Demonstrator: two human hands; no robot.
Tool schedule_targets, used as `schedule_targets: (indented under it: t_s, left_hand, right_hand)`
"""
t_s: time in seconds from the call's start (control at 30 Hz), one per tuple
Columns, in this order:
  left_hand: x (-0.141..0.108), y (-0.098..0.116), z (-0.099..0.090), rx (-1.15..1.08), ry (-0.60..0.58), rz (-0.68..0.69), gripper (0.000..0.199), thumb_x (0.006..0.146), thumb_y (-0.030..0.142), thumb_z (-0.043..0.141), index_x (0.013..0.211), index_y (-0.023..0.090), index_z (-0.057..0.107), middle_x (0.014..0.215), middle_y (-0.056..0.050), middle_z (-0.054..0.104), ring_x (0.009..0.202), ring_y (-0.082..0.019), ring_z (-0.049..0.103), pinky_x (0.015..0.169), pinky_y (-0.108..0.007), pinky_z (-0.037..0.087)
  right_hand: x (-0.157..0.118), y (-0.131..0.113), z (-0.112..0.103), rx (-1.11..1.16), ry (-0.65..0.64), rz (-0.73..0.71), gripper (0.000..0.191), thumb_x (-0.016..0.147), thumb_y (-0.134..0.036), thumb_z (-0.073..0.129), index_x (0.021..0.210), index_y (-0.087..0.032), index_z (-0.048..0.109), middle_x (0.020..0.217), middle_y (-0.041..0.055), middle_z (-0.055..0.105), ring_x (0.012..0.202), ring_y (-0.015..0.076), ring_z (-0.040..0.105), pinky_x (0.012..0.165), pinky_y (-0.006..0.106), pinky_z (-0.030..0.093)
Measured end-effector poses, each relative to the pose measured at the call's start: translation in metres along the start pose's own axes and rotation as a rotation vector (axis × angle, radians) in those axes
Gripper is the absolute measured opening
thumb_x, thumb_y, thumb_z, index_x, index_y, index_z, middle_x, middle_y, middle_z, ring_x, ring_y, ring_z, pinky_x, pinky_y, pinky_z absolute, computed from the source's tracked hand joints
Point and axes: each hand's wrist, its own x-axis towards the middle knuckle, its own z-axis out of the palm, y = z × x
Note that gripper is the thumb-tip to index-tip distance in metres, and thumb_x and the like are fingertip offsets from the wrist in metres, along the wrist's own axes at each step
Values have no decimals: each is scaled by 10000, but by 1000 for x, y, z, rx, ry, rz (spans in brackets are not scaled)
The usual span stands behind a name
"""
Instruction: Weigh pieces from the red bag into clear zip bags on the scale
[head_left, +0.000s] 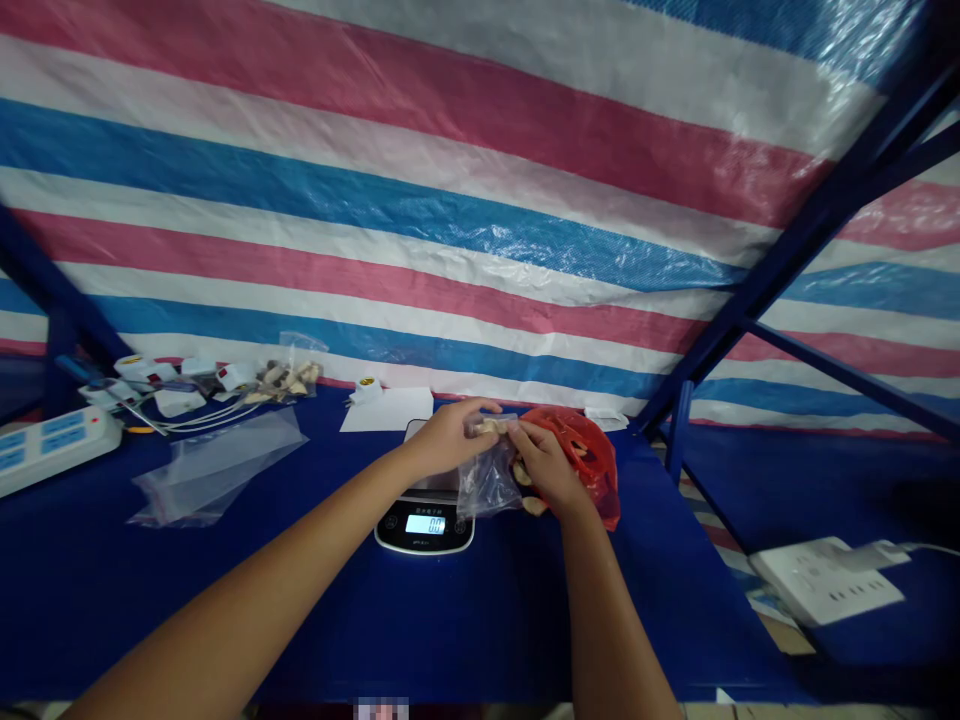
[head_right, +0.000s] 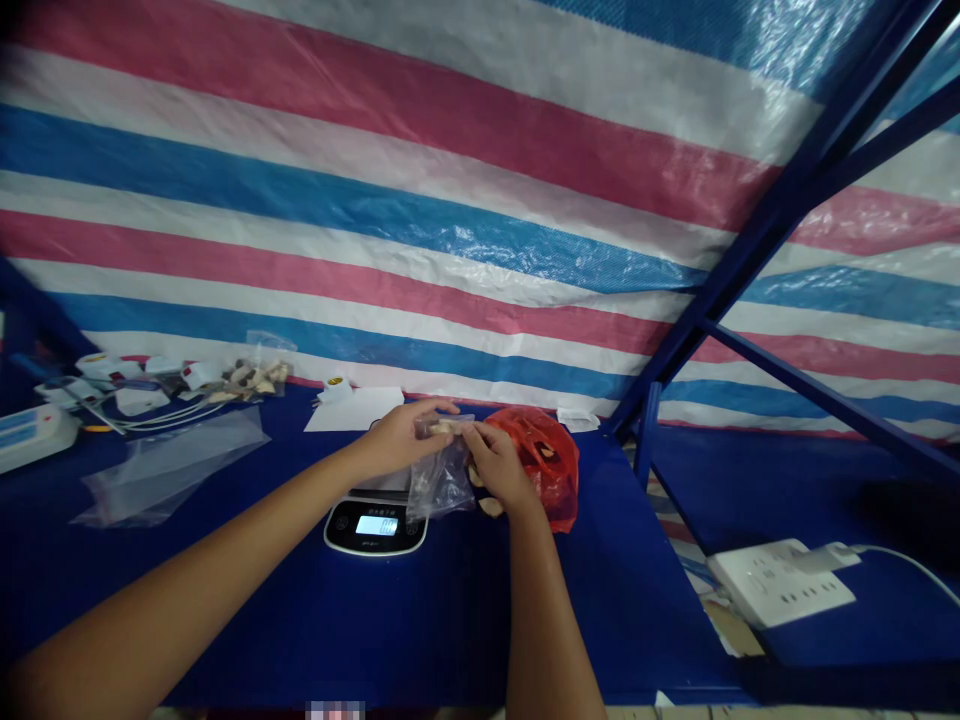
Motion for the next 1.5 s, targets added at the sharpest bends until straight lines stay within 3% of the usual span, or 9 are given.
schedule_targets:
  t_s: [0.13,0.27,0.4,0.53,0.67,0.9,1.1,1.33,1.5]
  left_hand:
    - [-6,-19,-14,-21,195,-160,412,802,464,706,1103,196,624,947,-54,733,780,-182,680,706,-305,507]
    - [-32,-36,-42,413,322,-332,502,812,572,661,1133,192,592,984,-96,719,883,-269,681,749,-369,505]
    - [-66,-28,-52,739,445,-200,480,866,611,583,1070,177,603,1159,-154,664,1154,-332,603,929,-429,484]
    - [-81,0,-26,735,198,-68,444,851,530,636,1148,202,592,1146,-108,680,1034,-265,660,836,-360,516]
    - [-76,16,1,936,6,-82,204,887,201,495,1009,163,654,984,-121,704,885,-265,692,741,-361,497]
    - [-71,21,-6,653,50,-69,182,902,200,499,799,184,648,812,-60,685,756,-184,631,708,-310,424]
    - [-75,30,-16,357,66,-83,291,909,307,524,647,196,583,608,-23,598,550,-134,520,563,-283,323]
    - [-74,44,-36,3,49,-189,169,867,329,572,796,195,648,634,5,642,488,-141,622,486,-250,438]
    - [-71,52,-46,-60,10,-152,169,856,336,597,828,185,668,638,5,659,488,-135,628,487,-248,480]
  right_hand:
    - [1,-3,-8,-8,209,12,455,863,-635,581,822,-193,679,666,-4,592,548,126,482,500,251,369]
    - [3,0,-17,-79,324,62,389,852,-578,586,690,-224,598,640,-2,582,571,150,503,549,276,396]
    - [3,4,-12,-108,278,138,332,844,-529,604,686,-237,595,646,17,604,610,182,534,593,305,423]
    - [-1,4,-8,51,125,182,256,786,-463,704,722,-237,603,688,3,620,640,179,554,623,303,439]
    - [-21,-8,-7,142,-18,189,252,770,-414,782,846,-233,624,773,-15,641,700,167,596,653,283,457]
    - [-58,-10,50,175,272,-13,537,641,-464,908,839,-247,459,805,-2,664,742,176,639,729,323,529]
    - [-51,-14,75,-1,417,-173,471,751,-513,837,806,-241,456,913,90,711,870,236,697,805,375,558]
    - [-55,-43,64,-387,269,-316,388,781,-496,831,787,-228,551,866,51,646,819,209,624,716,329,525]
    - [-56,-78,55,-538,9,-357,289,773,-368,854,951,-225,678,968,46,669,867,200,630,762,317,526]
